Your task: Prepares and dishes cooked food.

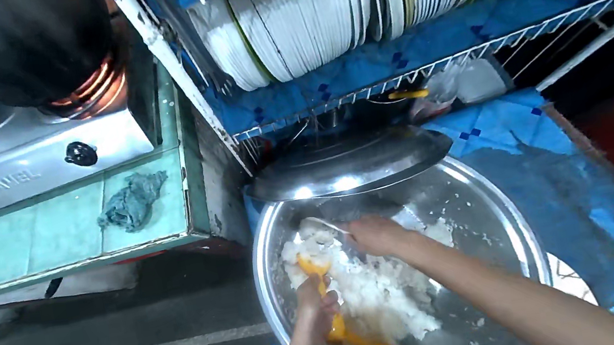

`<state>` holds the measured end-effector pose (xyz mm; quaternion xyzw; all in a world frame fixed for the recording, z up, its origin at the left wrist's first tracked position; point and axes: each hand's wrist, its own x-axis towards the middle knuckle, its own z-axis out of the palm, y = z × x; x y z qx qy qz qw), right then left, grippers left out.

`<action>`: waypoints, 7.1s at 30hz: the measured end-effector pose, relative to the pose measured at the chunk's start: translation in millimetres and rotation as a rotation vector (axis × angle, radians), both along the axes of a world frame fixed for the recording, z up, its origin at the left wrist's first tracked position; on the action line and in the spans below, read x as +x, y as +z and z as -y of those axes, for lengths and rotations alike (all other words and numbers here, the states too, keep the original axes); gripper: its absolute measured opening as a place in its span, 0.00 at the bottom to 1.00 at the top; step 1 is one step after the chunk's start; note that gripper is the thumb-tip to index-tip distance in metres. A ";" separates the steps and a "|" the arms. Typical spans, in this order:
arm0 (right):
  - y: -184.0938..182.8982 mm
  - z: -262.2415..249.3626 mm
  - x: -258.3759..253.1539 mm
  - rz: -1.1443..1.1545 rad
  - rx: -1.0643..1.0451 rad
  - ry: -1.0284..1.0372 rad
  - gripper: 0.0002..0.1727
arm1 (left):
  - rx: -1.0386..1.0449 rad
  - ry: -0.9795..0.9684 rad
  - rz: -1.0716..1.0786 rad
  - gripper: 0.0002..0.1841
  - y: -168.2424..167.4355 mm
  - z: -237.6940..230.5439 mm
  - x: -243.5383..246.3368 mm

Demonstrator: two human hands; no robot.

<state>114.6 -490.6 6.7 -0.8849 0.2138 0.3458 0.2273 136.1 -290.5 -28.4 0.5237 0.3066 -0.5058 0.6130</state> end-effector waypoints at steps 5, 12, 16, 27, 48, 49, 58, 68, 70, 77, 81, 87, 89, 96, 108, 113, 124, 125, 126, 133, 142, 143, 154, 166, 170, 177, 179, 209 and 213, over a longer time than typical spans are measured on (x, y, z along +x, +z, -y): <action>0.1 -38.9 -29.1 -0.088 0.130 0.040 0.30 | 0.025 -0.157 0.094 0.15 -1.3 -1.9 7.9; 7.0 -50.1 -79.3 -0.117 0.253 -0.024 0.35 | 0.070 -0.452 0.299 0.13 0.6 -7.4 1.9; 29.4 -17.5 -134.7 -0.003 0.279 -0.208 0.31 | -0.080 -0.609 0.542 0.21 33.7 -28.2 -2.3; 73.1 -20.8 -190.2 0.339 0.283 -0.341 0.37 | -0.202 -0.710 0.982 0.17 109.8 -27.2 -32.7; 123.7 -25.4 -204.6 0.439 -0.111 -0.127 0.42 | -0.058 -0.902 1.323 0.18 132.4 -40.1 -37.4; 123.4 -28.1 -205.2 0.444 -0.148 -0.105 0.42 | -0.090 -0.871 1.318 0.18 132.9 -40.1 -38.2; 40.9 -49.1 -258.0 1.010 0.047 -0.380 0.36 | -0.526 -0.277 0.545 0.18 140.0 -36.3 -44.0; 69.8 8.2 -192.9 0.278 0.056 -0.554 0.32 | 0.552 -1.411 1.241 0.24 58.4 -21.9 12.8; 78.9 2.7 -177.5 0.240 -0.083 -0.388 0.31 | 0.621 -1.522 1.295 0.24 50.2 -12.3 12.1; 99.5 -18.6 -156.2 -0.165 -0.233 -0.141 0.11 | 0.590 -1.470 1.331 0.21 43.6 9.4 29.0; 89.3 -24.4 -147.5 -0.388 -0.205 -0.094 0.11 | 0.467 -1.607 1.225 0.19 79.5 25.0 15.8; 40.9 -25.7 -139.5 -0.471 -0.049 -0.060 0.14 | 0.489 -2.055 1.008 0.14 69.3 54.4 -35.7; 33.3 -20.3 -145.1 -0.434 0.053 -0.123 0.15 | 0.456 -2.079 0.976 0.14 59.6 57.1 -43.9; 3.5 -15.9 -157.0 -0.313 0.432 -0.597 0.19 | 0.347 -2.042 0.955 0.17 36.4 50.9 -31.8; -7.9 -43.3 -163.9 -0.078 0.769 -1.149 0.13 | 0.321 -2.030 0.957 0.19 30.2 33.2 -19.9; -4.3 -41.3 -166.8 -0.014 0.844 -1.220 0.11 | 0.314 -2.044 1.006 0.19 33.9 26.2 -19.0; 67.3 -81.9 -140.8 -0.171 0.128 -0.249 0.22 | 0.280 -1.768 0.870 0.22 49.4 16.3 -20.8; 75.7 -89.9 -135.3 -0.207 0.091 -0.212 0.25 | 0.266 -1.715 0.847 0.21 46.6 14.4 -18.9; 83.0 -97.3 -131.3 -0.229 0.061 -0.180 0.29 | 0.251 -1.654 0.815 0.21 43.4 11.8 -16.1; 87.6 -101.5 -141.4 -0.035 -0.001 -0.112 0.36 | 0.058 -1.008 0.354 0.18 19.9 -18.7 -18.3; 42.0 -36.4 -150.0 -0.108 -0.062 -0.294 0.31 | 0.197 -1.264 0.431 0.21 22.4 0.8 -34.8; 39.6 -28.5 -148.8 -0.106 -0.097 -0.316 0.31 | 0.196 -1.255 0.423 0.21 21.3 0.8 -34.4; 42.6 -69.1 -136.9 -0.207 0.056 -0.256 0.36 | 0.195 -1.306 0.502 0.20 7.8 9.0 -47.2; 87.5 -75.5 -166.8 -0.231 -0.027 -0.092 0.32 | 0.020 -0.724 0.239 0.18 3.0 1.2 -77.6; 60.4 -52.0 -162.7 -0.249 -0.074 -0.102 0.34 | 0.053 -0.715 0.212 0.18 2.2 12.9 -82.5; 49.9 -44.0 -140.4 -0.193 -0.170 -0.059 0.32 | 0.018 -0.458 0.137 0.13 4.2 22.7 -97.2; 50.4 -43.7 -127.7 -0.193 -0.175 0.005 0.30 | 0.018 -0.435 0.144 0.14 3.9 25.8 -100.9; 0.5 5.1 -51.1 0.050 -0.118 0.538 0.20 | -0.070 0.394 0.101 0.13 3.9 69.8 -151.9; 11.1 19.4 -60.5 -0.038 -0.037 0.662 0.19 | -0.015 0.353 0.157 0.12 -1.4 69.2 -152.4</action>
